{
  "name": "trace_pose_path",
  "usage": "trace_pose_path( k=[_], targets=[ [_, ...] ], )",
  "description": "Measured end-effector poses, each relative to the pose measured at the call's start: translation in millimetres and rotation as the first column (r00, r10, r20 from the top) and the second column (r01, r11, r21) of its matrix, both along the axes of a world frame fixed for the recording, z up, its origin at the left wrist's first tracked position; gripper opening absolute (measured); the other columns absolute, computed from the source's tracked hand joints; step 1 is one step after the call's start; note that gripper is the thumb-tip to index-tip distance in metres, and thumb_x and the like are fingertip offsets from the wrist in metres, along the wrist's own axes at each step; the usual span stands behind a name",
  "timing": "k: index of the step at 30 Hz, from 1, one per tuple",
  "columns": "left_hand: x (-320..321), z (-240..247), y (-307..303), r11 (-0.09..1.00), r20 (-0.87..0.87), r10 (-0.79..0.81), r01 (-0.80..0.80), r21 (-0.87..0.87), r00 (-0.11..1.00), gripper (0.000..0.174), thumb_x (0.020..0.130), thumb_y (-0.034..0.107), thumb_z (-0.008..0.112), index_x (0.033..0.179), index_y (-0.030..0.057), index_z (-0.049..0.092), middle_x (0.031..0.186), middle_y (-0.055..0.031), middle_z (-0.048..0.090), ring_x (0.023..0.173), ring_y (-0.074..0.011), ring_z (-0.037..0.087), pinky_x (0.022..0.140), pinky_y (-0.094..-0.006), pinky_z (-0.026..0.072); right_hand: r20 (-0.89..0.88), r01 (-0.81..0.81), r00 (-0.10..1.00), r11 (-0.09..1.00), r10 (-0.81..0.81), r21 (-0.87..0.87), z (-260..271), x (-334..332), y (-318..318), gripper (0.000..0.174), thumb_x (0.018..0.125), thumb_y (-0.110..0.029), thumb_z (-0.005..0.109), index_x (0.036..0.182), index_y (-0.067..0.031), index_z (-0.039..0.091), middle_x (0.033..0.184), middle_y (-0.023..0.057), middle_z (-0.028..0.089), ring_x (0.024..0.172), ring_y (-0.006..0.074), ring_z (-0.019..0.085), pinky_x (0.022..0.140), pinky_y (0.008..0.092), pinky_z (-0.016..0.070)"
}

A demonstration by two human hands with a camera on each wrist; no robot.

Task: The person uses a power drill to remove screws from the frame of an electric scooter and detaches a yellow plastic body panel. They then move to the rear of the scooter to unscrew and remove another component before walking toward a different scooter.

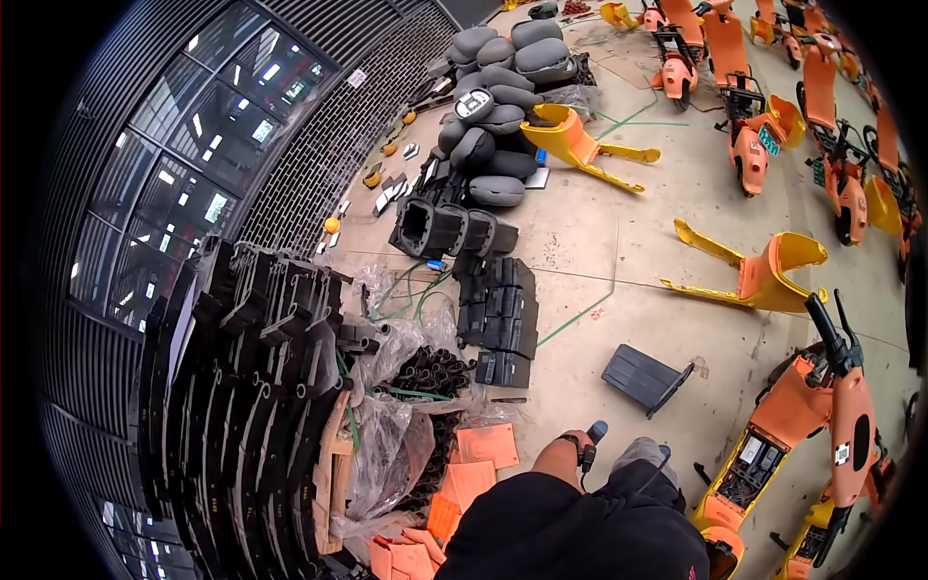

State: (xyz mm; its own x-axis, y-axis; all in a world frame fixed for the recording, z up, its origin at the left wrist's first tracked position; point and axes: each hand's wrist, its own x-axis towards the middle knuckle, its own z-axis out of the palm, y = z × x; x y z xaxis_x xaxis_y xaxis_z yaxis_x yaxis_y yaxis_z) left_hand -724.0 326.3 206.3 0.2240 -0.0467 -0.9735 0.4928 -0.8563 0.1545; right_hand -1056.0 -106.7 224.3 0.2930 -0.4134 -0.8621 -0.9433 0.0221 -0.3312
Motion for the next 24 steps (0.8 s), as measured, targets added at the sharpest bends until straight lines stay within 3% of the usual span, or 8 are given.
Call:
trace_pose_path(
  k=[5,10,11,12,14,15,22,24],
  targets=[
    [-2,15,-15,0.993,-0.128,-0.114,0.118,0.023,0.985,0.025,0.044,0.003,0.07,0.068,0.0029,0.071,0.076,-0.0191,0.068,0.062,-0.0328,0.064,0.055,-0.0443,0.0496,-0.008,-0.004,1.0,1.0,0.004,-0.001,2,7,2,0.042,0.087,-0.016,0.056,0.124,0.0017,0.05,0.088,0.0171,0.067,0.077,0.0247,0.066,0.065,0.0371,0.0538],
    [5,-51,-32,0.979,-0.122,-0.194,0.201,0.048,0.974,0.027,0.057,0.018,0.076,0.082,0.0079,0.076,0.086,-0.0156,0.072,0.073,-0.0299,0.069,0.069,-0.045,0.0534,-0.002,-0.001,1.0,1.0,0.001,0.006,3,10,8,0.04,0.087,-0.018,0.056,0.122,0.0018,0.052,0.089,0.0177,0.067,0.077,0.0257,0.066,0.066,0.0379,0.054],
    [19,50,-54,0.974,-0.112,-0.224,0.227,0.012,0.968,0.025,0.044,0.003,0.071,0.069,0.0022,0.072,0.075,-0.0195,0.068,0.063,-0.0345,0.065,0.057,-0.0458,0.0504,0.001,-0.003,1.0,1.0,0.003,0.006,2,11,7,0.04,0.088,-0.018,0.056,0.122,0.0018,0.052,0.089,0.0179,0.067,0.078,0.0258,0.066,0.066,0.0381,0.0541],
    [21,47,-59,0.974,-0.107,-0.226,0.228,0.007,0.968,0.025,0.044,0.003,0.071,0.069,0.0022,0.072,0.075,-0.0195,0.068,0.063,-0.0345,0.065,0.057,-0.0458,0.0504,-0.001,-0.003,1.0,1.0,0.003,0.001,2,10,8,0.039,0.088,-0.018,0.056,0.121,0.0018,0.052,0.089,0.018,0.067,0.078,0.026,0.067,0.066,0.0383,0.0541],
    [29,29,-72,0.941,-0.089,-0.337,0.338,-0.002,0.937,0.026,0.048,0.006,0.071,0.074,0.003,0.074,0.08,-0.0199,0.07,0.068,-0.0356,0.067,0.061,-0.0474,0.0524,0.008,-0.011,1.0,1.0,0.011,0.004,0,12,7,0.039,0.088,-0.018,0.055,0.12,0.0018,0.053,0.089,0.0182,0.068,0.078,0.0264,0.067,0.066,0.0386,0.0542],
    [22,-47,-61,0.956,-0.062,-0.29,0.292,0.033,0.955,0.026,0.052,0.01,0.072,0.077,0.0038,0.075,0.085,-0.0198,0.071,0.072,-0.0351,0.069,0.066,-0.0482,0.0538,0.002,-0.008,1.0,1.0,0.008,0.005,2,12,8,0.038,0.088,-0.019,0.055,0.12,0.0018,0.053,0.089,0.0184,0.068,0.078,0.0266,0.067,0.066,0.0387,0.0543],
    [24,-35,-69,0.942,-0.032,-0.332,0.333,0.032,0.943,0.027,0.055,0.01,0.071,0.081,0.0041,0.075,0.084,-0.0191,0.072,0.073,-0.0347,0.07,0.069,-0.0472,0.0542,0.006,-0.005,1.0,1.0,0.005,0.003,-1,6,11,0.036,0.089,-0.02,0.055,0.117,0.0019,0.056,0.09,0.0193,0.068,0.079,0.0279,0.067,0.067,0.0399,0.0547],
    [25,-18,-84,0.811,-0.122,-0.58,0.585,0.006,0.805,0.028,0.057,0.01,0.07,0.085,0.0042,0.075,0.084,-0.0188,0.072,0.073,-0.0347,0.07,0.07,-0.0473,0.0542,0.007,-0.004,1.0,1.0,0.004,0.003,-1,1,11,0.035,0.089,-0.021,0.055,0.116,0.0019,0.056,0.09,0.0195,0.068,0.08,0.0283,0.068,0.068,0.0402,0.0548]
  ],
)
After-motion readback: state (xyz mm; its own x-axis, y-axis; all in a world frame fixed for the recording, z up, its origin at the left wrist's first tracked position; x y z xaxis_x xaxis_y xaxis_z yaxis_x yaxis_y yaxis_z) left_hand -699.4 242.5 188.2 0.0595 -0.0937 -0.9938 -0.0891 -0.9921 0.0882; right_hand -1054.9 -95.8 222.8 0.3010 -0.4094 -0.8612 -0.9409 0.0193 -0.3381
